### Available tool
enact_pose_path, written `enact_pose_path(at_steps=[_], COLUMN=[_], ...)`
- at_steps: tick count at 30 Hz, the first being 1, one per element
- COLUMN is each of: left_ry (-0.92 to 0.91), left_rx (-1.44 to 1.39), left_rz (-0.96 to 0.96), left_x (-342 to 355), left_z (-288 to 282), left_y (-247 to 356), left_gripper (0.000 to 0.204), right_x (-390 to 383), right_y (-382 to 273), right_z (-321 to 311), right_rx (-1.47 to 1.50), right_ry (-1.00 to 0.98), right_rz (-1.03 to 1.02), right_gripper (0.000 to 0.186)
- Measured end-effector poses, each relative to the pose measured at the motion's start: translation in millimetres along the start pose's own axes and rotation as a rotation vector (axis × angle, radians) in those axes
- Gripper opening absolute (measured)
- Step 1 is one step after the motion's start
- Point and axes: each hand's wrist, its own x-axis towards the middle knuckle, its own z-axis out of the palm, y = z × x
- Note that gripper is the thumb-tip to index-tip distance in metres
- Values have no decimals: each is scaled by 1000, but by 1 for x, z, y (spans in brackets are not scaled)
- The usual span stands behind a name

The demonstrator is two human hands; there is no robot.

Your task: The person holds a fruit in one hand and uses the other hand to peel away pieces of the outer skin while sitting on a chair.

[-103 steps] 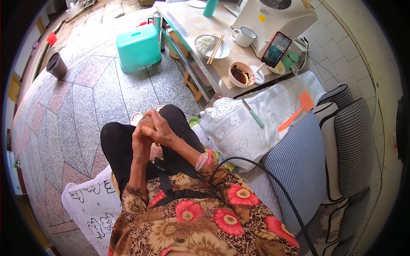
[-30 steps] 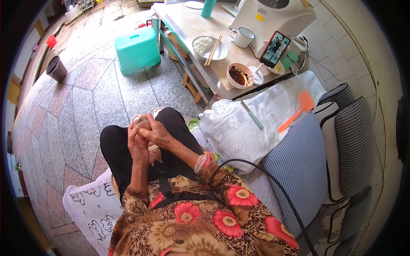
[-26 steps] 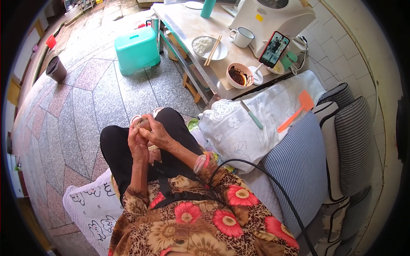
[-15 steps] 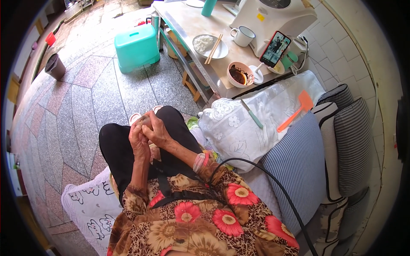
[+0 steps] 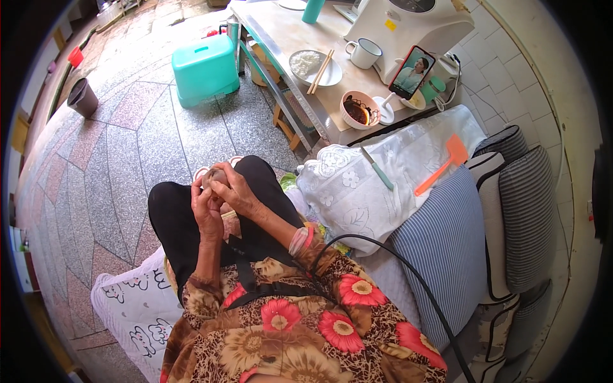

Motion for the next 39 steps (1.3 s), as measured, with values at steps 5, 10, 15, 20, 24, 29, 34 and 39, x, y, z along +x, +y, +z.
enact_pose_path(at_steps=[5,10,15,20,24,29,34,39], left_ry=[-22,29,63,75,5,40,80,60], left_rx=[8,25,28,47,101,58,36,35], left_rz=[-3,38,31,18,53,19,7,30], left_x=[0,1,2,2,3,2,2,4], left_z=[-1,10,6,10,3,-2,-3,2], left_y=[0,-5,-10,1,0,4,0,-5], left_gripper=[39,31,28,32,34,35,34,32], right_x=[0,2,4,0,-1,-2,0,1], right_y=[1,9,15,7,7,7,7,15], right_z=[-3,-6,-3,-1,-4,-1,3,1], right_rx=[16,47,33,59,16,6,-79,-185], right_ry=[-25,-3,22,69,78,36,66,110], right_rz=[26,34,14,68,36,-32,-11,-98], right_gripper=[48,47,42,39,47,45,36,35])
